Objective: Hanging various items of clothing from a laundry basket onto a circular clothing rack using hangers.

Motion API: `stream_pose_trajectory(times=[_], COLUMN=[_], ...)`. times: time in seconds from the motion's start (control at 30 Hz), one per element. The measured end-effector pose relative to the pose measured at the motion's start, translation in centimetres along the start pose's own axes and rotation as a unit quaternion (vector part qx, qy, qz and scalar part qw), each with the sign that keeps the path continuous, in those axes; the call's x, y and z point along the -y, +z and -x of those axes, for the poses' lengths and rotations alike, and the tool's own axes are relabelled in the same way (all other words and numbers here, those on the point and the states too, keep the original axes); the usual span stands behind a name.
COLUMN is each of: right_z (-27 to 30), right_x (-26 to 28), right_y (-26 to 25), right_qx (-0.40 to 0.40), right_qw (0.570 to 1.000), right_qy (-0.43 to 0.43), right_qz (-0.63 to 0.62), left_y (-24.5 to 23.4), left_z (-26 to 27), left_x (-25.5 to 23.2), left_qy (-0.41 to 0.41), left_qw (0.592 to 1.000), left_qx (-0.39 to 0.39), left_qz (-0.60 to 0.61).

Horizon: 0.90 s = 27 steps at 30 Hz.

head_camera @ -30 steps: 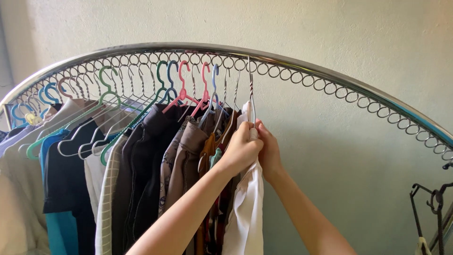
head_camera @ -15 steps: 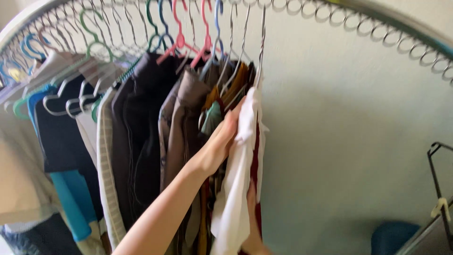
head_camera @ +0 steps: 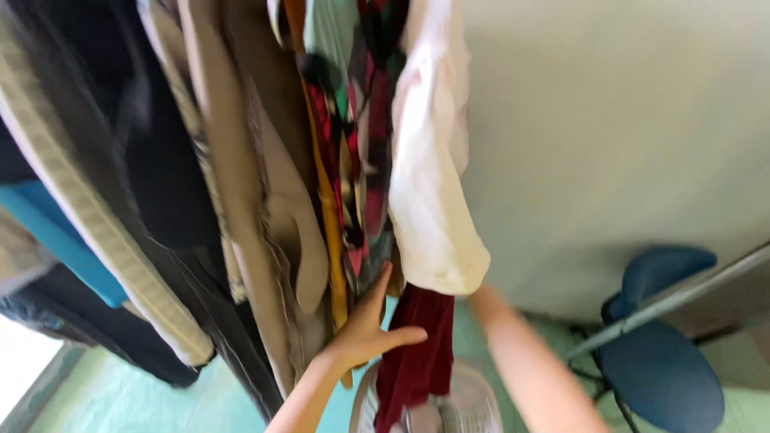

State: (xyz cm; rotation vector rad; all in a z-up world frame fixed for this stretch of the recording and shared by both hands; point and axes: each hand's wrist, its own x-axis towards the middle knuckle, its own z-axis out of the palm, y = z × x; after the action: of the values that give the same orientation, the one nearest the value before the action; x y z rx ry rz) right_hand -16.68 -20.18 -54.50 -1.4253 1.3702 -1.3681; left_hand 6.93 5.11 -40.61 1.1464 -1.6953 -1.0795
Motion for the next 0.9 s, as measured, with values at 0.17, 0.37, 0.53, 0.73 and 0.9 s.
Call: stream_pose_trajectory(times=[0.17,0.37,0.53,0.73,0.9], right_z=[-7.4,-8.0,-4.1,2.4,13.1], right_x=[5.6,11.4,9.5,-5.1,-13.0], right_y=[-2.9,-5.0,-4.9,-1.1,2.9], right_qx=[-0.071,-0.021,0.026,0.086,0.304], right_qw=[0.987,0.969,0.958,0.987,0.925], right_qy=[0.009,-0.017,0.001,0.022,-0.082], right_qz=[-0.144,-0.245,-0.284,-0.132,-0.213], left_y=[2.2,5.3,8.9,15.5,20.3], left_z=[1.9,3.8,6.7,12.8,19.4], left_x=[6.8,14.2,16.9,27.0,33.8], left_qy=[0.016,-0.013,-0.108,-0.167,-0.261], left_qw=[0.990,0.992,0.979,0.968,0.950], left_qx=[-0.088,-0.105,-0.140,-0.130,-0.093], left_qz=[-0.108,-0.074,-0.099,-0.136,-0.142])
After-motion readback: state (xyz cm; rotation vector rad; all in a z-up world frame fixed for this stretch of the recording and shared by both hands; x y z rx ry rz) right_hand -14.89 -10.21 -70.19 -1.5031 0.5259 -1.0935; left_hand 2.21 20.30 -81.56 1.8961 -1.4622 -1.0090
